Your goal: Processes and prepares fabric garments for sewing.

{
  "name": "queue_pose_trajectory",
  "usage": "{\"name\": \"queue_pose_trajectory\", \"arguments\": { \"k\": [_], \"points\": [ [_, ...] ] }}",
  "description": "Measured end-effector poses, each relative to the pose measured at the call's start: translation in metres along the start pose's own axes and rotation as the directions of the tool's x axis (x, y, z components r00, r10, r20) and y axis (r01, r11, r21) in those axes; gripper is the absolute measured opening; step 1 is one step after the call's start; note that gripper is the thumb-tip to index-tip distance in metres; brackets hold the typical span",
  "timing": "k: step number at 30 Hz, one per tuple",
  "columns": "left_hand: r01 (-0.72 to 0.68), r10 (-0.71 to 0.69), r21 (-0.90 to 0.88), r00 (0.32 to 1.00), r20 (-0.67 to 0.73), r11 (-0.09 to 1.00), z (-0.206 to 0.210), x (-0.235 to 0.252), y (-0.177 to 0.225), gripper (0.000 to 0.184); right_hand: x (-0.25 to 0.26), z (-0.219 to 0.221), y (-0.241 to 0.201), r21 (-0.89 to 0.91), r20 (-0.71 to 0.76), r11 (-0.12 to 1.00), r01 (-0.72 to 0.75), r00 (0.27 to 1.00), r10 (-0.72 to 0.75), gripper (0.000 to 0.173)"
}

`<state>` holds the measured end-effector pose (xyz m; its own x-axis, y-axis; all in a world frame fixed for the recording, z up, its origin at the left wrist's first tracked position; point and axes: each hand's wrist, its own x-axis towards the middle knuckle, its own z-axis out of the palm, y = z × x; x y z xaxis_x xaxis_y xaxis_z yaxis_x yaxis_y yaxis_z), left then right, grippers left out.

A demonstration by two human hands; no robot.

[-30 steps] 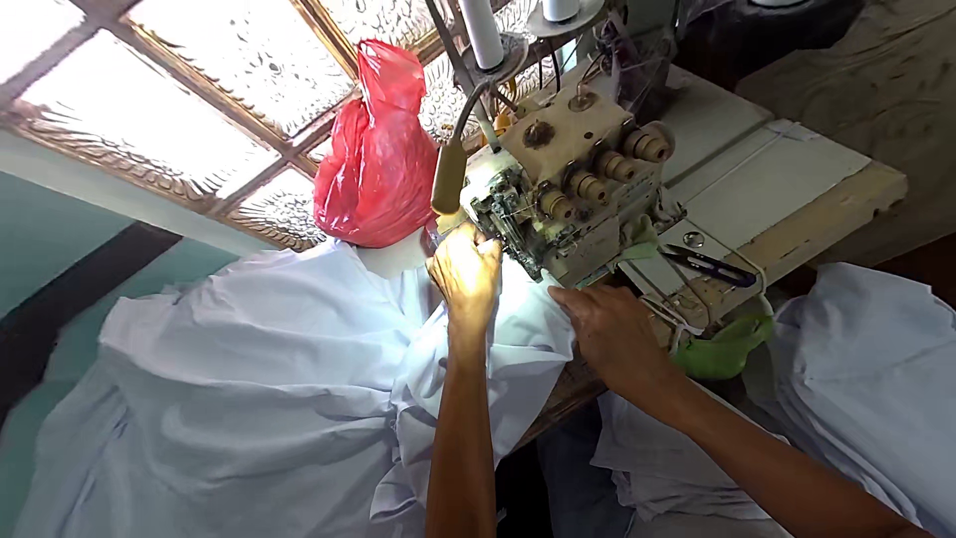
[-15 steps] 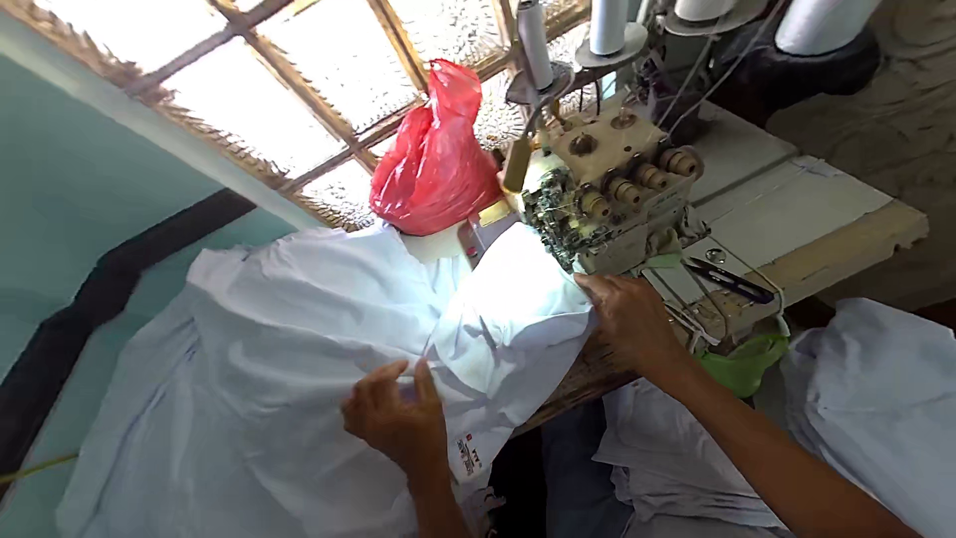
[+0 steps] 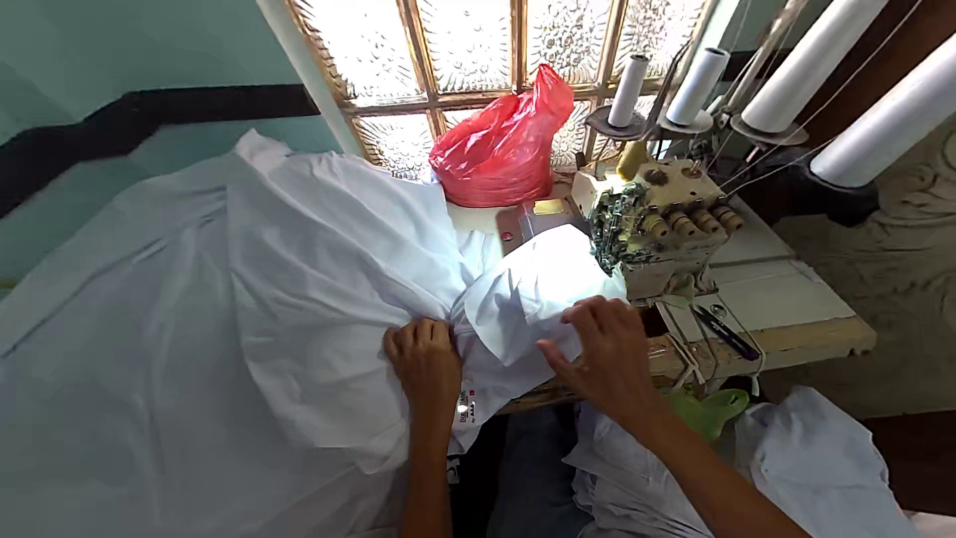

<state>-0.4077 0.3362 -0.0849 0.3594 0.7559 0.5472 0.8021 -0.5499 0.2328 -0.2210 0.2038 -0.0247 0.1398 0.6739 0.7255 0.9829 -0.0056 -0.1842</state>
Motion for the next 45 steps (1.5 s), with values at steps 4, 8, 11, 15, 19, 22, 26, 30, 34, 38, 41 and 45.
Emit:
{"name": "queue_pose_trajectory", "arguments": {
  "k": [4,8,11,15,19,22,26,30,34,38,41,45],
  "points": [
    [0.008,-0.008,-0.002,1.000,-0.007,1.000,0.002,-0.002,0.001,0.013,0.002,0.039,-0.010,-0.037,0.019,0.997,-0.073,0.997,0.074,0.043],
    [0.010,-0.010,-0.007,1.000,0.003,1.000,0.004,-0.002,0.000,0.013,0.017,0.044,-0.008,-0.021,0.007,0.979,-0.205,0.979,0.205,0.015],
    [0.005,-0.005,-0.034,1.000,0.004,0.999,0.003,-0.003,-0.001,0.013,0.031,0.015,0.008,0.282,0.226,0.836,-0.470,0.880,0.418,0.014],
    [0.002,-0.002,-0.031,1.000,0.014,1.000,0.004,-0.004,-0.003,0.013,0.035,-0.027,0.039,0.689,0.460,0.293,-0.663,0.712,0.531,0.022],
    [0.027,-0.042,-0.228,0.997,-0.062,0.973,-0.004,-0.001,-0.002,0.019,0.027,-0.064,0.040,0.756,0.434,0.330,-0.565,0.810,0.395,0.026],
    [-0.025,-0.058,-0.442,0.983,-0.174,0.897,-0.047,0.000,0.023,0.020,0.052,-0.089,0.036,0.724,0.328,0.595,-0.349,0.933,0.148,0.016],
    [-0.128,0.336,-0.791,0.937,0.101,0.598,-0.092,-0.011,0.070,0.023,0.095,-0.101,0.026,0.744,0.306,0.591,-0.313,0.945,0.116,0.022],
    [-0.079,0.694,-0.834,0.601,0.397,0.546,-0.081,0.006,0.107,0.028,0.090,-0.109,0.018,0.765,0.424,0.479,-0.429,0.897,0.126,0.026],
    [-0.150,0.607,-0.664,0.586,0.537,0.732,-0.061,0.048,0.125,0.029,0.081,-0.113,0.024,0.782,0.377,0.489,-0.387,0.918,0.124,0.021],
    [-0.393,0.584,-0.485,0.736,0.344,0.781,-0.027,0.080,0.107,0.023,0.091,-0.118,0.029,0.786,0.270,0.555,-0.273,0.959,0.089,0.044],
    [-0.480,0.587,-0.338,0.673,0.449,0.809,-0.025,0.104,0.092,0.022,0.095,-0.110,0.039,0.795,0.155,0.594,-0.124,0.988,-0.002,0.028],
    [-0.607,0.651,-0.319,0.467,0.599,0.728,-0.025,0.124,0.075,0.024,0.097,-0.103,0.043,0.814,0.113,0.577,-0.065,0.992,-0.047,0.027]
  ]
}}
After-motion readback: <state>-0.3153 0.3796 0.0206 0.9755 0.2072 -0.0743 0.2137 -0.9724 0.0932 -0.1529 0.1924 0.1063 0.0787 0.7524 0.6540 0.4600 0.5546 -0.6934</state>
